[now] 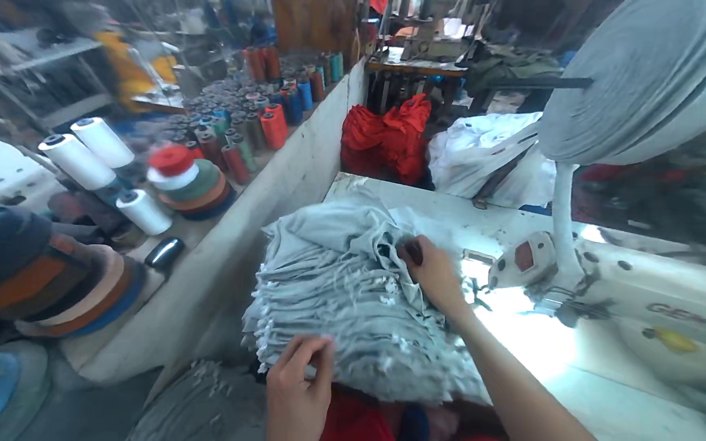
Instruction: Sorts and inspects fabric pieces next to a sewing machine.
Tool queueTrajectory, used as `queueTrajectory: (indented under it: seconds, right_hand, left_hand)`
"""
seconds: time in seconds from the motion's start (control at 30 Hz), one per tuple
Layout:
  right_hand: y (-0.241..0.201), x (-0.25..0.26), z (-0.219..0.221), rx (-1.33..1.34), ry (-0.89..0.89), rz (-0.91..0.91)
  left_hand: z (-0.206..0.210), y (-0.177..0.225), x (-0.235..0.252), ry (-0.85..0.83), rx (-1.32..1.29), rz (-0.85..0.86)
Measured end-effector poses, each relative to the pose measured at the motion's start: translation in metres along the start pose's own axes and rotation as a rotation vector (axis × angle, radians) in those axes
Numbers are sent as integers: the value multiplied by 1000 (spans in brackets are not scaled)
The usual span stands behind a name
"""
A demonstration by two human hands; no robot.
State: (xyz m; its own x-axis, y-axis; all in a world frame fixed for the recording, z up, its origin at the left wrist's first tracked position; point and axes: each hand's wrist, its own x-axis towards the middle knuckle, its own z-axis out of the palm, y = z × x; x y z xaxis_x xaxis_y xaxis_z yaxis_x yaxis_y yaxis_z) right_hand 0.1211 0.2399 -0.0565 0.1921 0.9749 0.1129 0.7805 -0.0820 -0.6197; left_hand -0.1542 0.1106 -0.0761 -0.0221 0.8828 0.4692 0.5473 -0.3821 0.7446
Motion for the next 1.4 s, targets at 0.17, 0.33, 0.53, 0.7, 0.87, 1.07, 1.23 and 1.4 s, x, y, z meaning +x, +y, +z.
queueTrajectory:
  seconds: [0.17,0.33,0.53,0.7,0.87,1.07,1.23,1.4]
  right_hand:
    - [14,-5,7,97,89,-73]
    - [4,2,-28,259,41,-177]
    - [-56,41,-82,203,281,-344]
    - [-66,64,-78,99,388,-337]
    - [-43,7,-40,-9,78,-322]
    - [-26,18,-28,-140,-108,-194]
    - [-33,44,-32,-15,-275,-612]
    - [-37,60,-27,-405,-522,-556]
  left_hand:
    - [9,3,26,7,66,73]
    - [18,9,38,-21,32,97]
    - [24,20,69,-39,113,102]
    - [28,6,117,-68,193,53]
    - [40,2,161,-365,232,-122]
    - [59,1,177,-619,203,-74]
    - [69,-26,132,-371,173,360]
    - [74,-45,109,-198,217,512]
